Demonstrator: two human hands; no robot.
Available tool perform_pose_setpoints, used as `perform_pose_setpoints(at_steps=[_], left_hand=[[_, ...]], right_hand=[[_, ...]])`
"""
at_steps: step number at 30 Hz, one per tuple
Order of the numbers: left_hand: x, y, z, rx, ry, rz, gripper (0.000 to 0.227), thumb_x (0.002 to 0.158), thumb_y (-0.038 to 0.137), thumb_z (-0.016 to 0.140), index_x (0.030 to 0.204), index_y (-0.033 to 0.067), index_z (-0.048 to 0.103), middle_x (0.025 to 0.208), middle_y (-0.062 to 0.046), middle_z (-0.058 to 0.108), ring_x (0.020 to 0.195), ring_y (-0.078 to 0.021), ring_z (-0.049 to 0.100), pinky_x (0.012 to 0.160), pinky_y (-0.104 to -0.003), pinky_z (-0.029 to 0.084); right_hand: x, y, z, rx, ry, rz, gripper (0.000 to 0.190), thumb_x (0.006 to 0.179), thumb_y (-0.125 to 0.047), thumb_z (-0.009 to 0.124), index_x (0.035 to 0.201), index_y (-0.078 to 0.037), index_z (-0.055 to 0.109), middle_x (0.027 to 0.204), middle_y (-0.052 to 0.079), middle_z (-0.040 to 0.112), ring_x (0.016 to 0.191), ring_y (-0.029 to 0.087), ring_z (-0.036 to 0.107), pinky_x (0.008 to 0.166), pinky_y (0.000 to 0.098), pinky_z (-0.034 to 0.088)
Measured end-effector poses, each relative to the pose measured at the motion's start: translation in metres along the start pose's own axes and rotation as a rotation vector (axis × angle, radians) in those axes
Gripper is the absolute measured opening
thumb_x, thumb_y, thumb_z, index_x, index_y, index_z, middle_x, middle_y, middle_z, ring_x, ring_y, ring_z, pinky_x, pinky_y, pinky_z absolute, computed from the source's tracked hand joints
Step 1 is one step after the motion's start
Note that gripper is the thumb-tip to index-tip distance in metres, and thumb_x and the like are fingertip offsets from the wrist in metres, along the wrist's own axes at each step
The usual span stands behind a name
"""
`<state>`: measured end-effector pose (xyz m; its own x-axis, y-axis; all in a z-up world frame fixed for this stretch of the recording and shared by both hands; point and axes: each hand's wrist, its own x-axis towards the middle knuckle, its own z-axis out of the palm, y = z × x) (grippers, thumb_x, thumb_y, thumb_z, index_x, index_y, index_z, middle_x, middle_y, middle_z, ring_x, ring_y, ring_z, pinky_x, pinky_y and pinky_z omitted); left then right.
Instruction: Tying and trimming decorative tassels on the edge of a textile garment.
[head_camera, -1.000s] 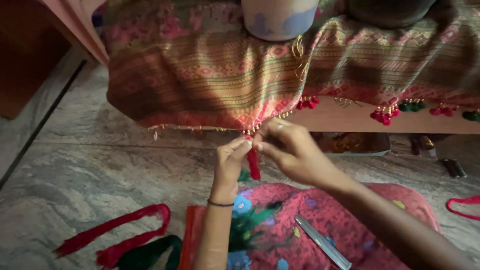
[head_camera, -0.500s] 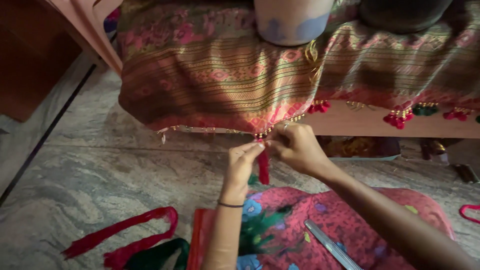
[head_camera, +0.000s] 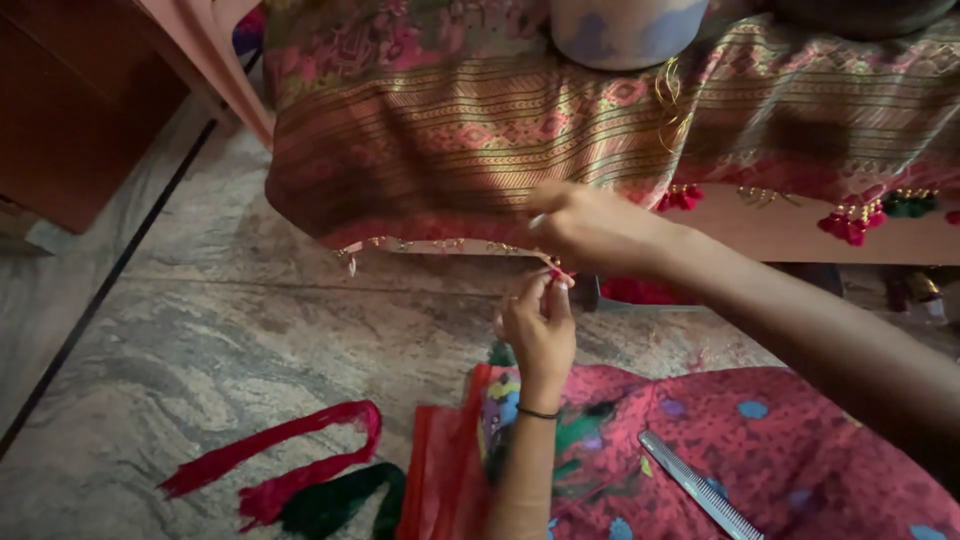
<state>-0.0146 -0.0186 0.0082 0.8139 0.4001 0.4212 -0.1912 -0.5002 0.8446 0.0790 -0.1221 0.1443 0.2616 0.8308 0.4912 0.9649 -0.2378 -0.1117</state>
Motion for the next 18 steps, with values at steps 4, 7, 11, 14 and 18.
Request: perform_pose_setpoints(at_steps=[4,7,11,14,18], left_hand=[[-0.003,0.012,-0.008,-0.053,0.048,-0.074,0.011,0.091,0.018,0.069,0.094,0.0121,0.077,0.094,-0.002,0.073,0.081,-0.0212,0.066,0.083,-0.040,0.049],[-0.003,0.024,-0.013,0.125,0.206,0.048,0.009,0.084,0.016,0.073,0.089,0.0117,0.079,0.094,-0.003,0.072,0.093,-0.0273,0.060,0.086,-0.045,0.044],[-0.003,0.008,-0.003,0.253,0.273,0.142,0.006,0.079,0.012,0.076,0.082,0.0093,0.081,0.096,-0.003,0.074,0.104,-0.0307,0.056,0.095,-0.049,0.038],[-0.002,-0.003,-0.001,0.090,0.198,0.023,0.010,0.083,0.012,0.074,0.087,0.0067,0.080,0.098,-0.004,0.075,0.100,-0.0266,0.061,0.093,-0.042,0.044],[-0.004,-0.023,0.013,-0.408,0.013,-0.248,0.013,0.092,0.013,0.070,0.090,0.0031,0.079,0.101,-0.005,0.076,0.091,-0.0173,0.069,0.084,-0.031,0.053]], right_hand=[[0.024,0.014,0.037,0.076,-0.218,-0.128,0.011,0.070,-0.007,0.072,0.071,0.002,0.068,0.083,0.018,0.065,0.081,0.034,0.068,0.070,0.0441,0.056],[0.026,0.025,0.059,-0.067,-0.554,0.068,0.012,0.082,-0.011,0.070,0.078,0.001,0.070,0.084,0.019,0.067,0.077,0.033,0.069,0.066,0.0429,0.057],[0.006,0.010,0.045,-0.023,-0.244,0.045,0.012,0.075,-0.005,0.070,0.085,0.001,0.072,0.087,0.020,0.069,0.076,0.035,0.070,0.065,0.0428,0.058],[-0.028,-0.015,0.036,0.050,0.069,0.149,0.019,0.070,-0.005,0.073,0.088,0.003,0.073,0.083,0.019,0.069,0.075,0.036,0.070,0.064,0.0442,0.057],[-0.070,-0.020,0.051,0.163,0.148,0.559,0.021,0.073,-0.006,0.075,0.093,-0.003,0.076,0.077,0.017,0.072,0.071,0.031,0.073,0.064,0.0418,0.058]])
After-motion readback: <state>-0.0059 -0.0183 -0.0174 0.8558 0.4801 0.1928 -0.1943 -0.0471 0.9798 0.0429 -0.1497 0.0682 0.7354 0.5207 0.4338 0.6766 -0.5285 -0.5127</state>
